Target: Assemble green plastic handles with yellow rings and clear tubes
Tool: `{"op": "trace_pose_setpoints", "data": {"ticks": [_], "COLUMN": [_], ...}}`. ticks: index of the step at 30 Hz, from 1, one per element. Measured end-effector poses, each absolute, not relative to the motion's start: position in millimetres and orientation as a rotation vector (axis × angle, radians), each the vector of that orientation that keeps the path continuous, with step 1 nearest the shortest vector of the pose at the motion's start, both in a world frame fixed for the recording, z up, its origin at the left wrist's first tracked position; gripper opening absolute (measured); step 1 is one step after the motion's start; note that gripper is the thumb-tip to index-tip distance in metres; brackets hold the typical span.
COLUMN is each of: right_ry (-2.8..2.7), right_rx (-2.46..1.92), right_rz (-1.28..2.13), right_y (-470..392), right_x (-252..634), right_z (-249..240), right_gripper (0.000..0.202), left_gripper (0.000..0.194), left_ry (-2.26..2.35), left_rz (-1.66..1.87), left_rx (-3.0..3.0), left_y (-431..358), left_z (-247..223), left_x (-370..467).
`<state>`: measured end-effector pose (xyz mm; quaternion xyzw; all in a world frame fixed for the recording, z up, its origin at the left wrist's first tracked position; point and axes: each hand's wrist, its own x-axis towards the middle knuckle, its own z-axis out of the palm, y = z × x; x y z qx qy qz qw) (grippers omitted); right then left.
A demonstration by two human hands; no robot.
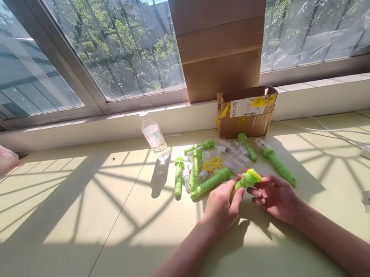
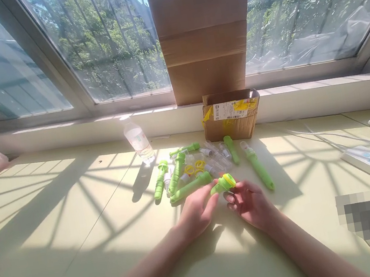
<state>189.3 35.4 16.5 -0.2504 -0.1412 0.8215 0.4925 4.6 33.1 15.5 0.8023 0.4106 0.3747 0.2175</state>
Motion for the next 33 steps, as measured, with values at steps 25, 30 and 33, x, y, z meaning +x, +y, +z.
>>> {"op": "trace_pose_setpoints", "data": {"ticks": [25, 30, 33], "right_ry": [-0.312, -0.321, -0.336], "right_rx": [-0.585, -0.575, -0.573], "right_rz": [1.994, 1.996, 1.998], "right_y": [32.3, 32.4, 32.1], "right_x": [186.9, 186.6, 185.9], "right_z": [22.5, 19.4, 18.8], "right_gripper": [0.049, 0.048, 0.046], "left_gripper": [0.036, 0.033, 0.033], "left_ry": [1.15, 1.165, 1.17], "left_rz": [1.111, 1.092, 1.077], "left_rx": [2.124, 2.139, 2.144], "left_y": [32.1, 31.7, 31.2], "left_z": [16.6, 16.1, 16.7], "left_x": [5.3, 4.7, 4.3]}}
